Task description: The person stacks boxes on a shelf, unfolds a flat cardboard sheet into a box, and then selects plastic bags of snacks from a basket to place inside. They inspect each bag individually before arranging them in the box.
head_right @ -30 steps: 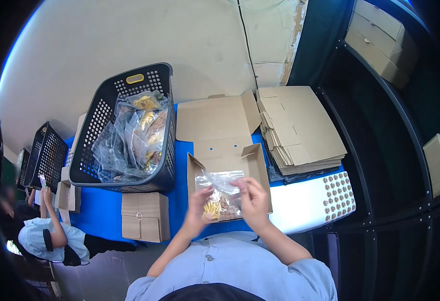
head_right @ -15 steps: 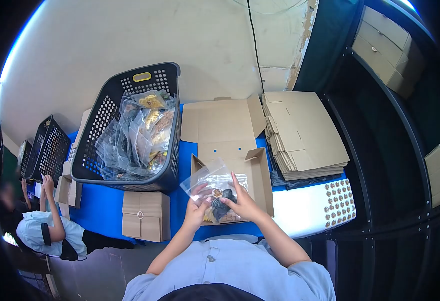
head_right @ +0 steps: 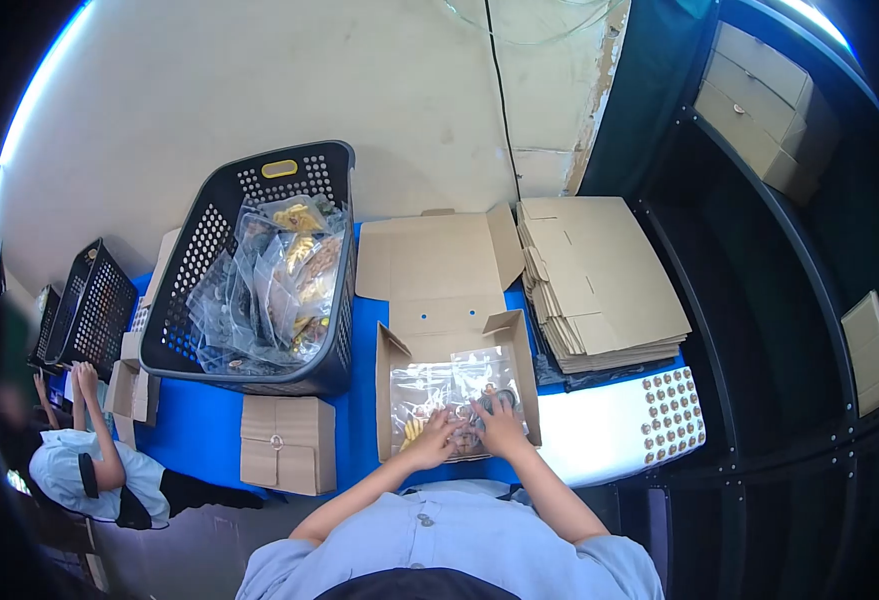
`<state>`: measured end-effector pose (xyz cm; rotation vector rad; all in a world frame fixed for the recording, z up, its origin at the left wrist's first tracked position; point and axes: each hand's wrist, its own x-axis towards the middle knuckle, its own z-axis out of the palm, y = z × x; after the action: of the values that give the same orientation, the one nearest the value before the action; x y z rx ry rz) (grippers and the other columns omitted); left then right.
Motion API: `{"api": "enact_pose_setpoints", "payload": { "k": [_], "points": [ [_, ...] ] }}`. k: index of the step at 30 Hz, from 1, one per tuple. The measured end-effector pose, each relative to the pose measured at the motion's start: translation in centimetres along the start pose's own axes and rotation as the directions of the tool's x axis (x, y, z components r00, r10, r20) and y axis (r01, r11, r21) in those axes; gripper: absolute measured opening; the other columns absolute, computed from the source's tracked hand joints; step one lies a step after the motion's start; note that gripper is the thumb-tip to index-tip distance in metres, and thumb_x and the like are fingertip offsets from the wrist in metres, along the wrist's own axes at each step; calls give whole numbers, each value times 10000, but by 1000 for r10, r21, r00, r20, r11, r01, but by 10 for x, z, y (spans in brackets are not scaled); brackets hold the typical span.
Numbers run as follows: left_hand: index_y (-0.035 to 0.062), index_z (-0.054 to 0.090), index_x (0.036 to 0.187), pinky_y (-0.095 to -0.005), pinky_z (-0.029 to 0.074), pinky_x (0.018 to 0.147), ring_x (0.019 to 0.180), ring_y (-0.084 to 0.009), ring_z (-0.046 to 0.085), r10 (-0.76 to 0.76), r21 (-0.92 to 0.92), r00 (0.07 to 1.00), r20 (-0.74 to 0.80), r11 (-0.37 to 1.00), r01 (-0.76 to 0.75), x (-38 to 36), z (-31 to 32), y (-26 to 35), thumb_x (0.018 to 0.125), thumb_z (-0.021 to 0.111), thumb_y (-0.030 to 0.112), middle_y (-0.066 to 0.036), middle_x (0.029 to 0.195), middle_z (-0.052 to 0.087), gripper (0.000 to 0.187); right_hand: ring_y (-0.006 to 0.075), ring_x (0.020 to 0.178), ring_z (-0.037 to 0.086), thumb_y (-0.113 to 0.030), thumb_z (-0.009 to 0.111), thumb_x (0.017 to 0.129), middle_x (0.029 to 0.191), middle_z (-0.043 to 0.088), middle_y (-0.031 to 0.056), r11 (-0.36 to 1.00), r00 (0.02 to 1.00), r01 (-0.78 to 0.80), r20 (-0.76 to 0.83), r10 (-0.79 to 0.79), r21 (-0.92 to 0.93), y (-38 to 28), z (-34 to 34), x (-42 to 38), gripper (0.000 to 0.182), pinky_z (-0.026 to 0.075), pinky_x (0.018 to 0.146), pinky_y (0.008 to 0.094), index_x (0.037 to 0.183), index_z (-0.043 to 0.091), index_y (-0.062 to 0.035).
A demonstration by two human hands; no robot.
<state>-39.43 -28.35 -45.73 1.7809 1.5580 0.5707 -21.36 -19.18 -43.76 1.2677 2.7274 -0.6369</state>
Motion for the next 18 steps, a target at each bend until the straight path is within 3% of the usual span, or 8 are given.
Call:
{"api": "enact_pose_setpoints", "payload": {
  "k": [5, 7, 10, 13, 14, 15, 16, 18],
  "points": [
    [233, 284, 1477, -524, 108, 1139, 1435, -375, 55, -295, 255, 919, 261, 940, 229, 3, -6, 2, 940, 303, 498, -107, 1574, 44, 599, 475, 1224, 428, -403, 601, 864, 1490, 244, 225, 993, 997, -74, 9, 76, -96, -4, 15, 9, 566, 464, 917, 503, 1388, 420, -289],
    [236, 280, 1478, -533, 102, 1137, 1436, -371, 51, -319, 278, 913, 256, 929, 246, 0, -6, 8, 941, 312, 486, -104, 1575, 40, 593, 474, 1103, 536, -449, 579, 865, 1462, 300, 248, 982, 976, -149, 142, 165, -118, -11, 7, 8, 551, 490, 881, 487, 1374, 440, -292],
    [247, 255, 1485, -564, 51, 1131, 1442, -352, -4, -350, 270, 901, 256, 921, 281, 1, -9, 11, 936, 314, 484, -77, 1580, 3, 601, 440, 1004, 598, -431, 590, 858, 1457, 311, 245, 966, 981, -117, 122, 148, -232, -20, -1, 5, 541, 522, 815, 471, 1364, 453, -297],
    [230, 341, 1451, -519, 204, 1119, 1410, -355, 197, -322, 306, 930, 175, 916, 259, -4, -17, 17, 942, 398, 377, -115, 1558, 141, 533, 453, 1232, 424, -396, 606, 848, 1467, 289, 247, 976, 970, -107, 196, 144, -189, -17, -9, 9, 592, 422, 968, 487, 1387, 435, -220],
    [192, 428, 1379, -462, 312, 1054, 1297, -344, 363, -210, 69, 976, 66, 976, 205, -6, -23, 15, 924, 458, 312, -132, 1474, 300, 471, 450, 1315, 336, -384, 610, 846, 1475, 274, 247, 973, 982, -52, 164, 90, -224, -17, -9, 15, 617, 372, 1025, 494, 1397, 424, -179],
    [154, 515, 1307, -405, 420, 989, 1184, -334, 528, -119, -154, 990, -73, 982, 107, -10, -31, 14, 906, 518, 247, -149, 1389, 459, 412, 415, 1366, 247, -347, 621, 838, 1488, 256, 235, 978, 997, 1, 82, 16, -208, -29, -29, 23, 619, 315, 1053, 516, 1389, 429, -140],
    [154, 515, 1307, -405, 420, 989, 1184, -334, 528, -141, -159, 986, -88, 979, 126, -17, -50, 24, 906, 518, 247, -149, 1389, 459, 412, 380, 1417, 158, -310, 632, 830, 1501, 238, 223, 981, 999, 53, 1, -54, -188, -48, -61, 29, 621, 258, 1082, 538, 1380, 433, -101],
    [138, 618, 1163, -322, 512, 826, 916, -284, 651, 53, -139, 977, -206, 987, -82, -30, -114, 68, 850, 582, 90, -76, 1082, 661, 319, 404, 1399, 194, -214, 636, 827, 1489, 254, 229, 982, 949, 168, -257, -184, -83, -83, -118, 46, 592, 273, 1075, 528, 1363, 438, -60]
  ]
}}
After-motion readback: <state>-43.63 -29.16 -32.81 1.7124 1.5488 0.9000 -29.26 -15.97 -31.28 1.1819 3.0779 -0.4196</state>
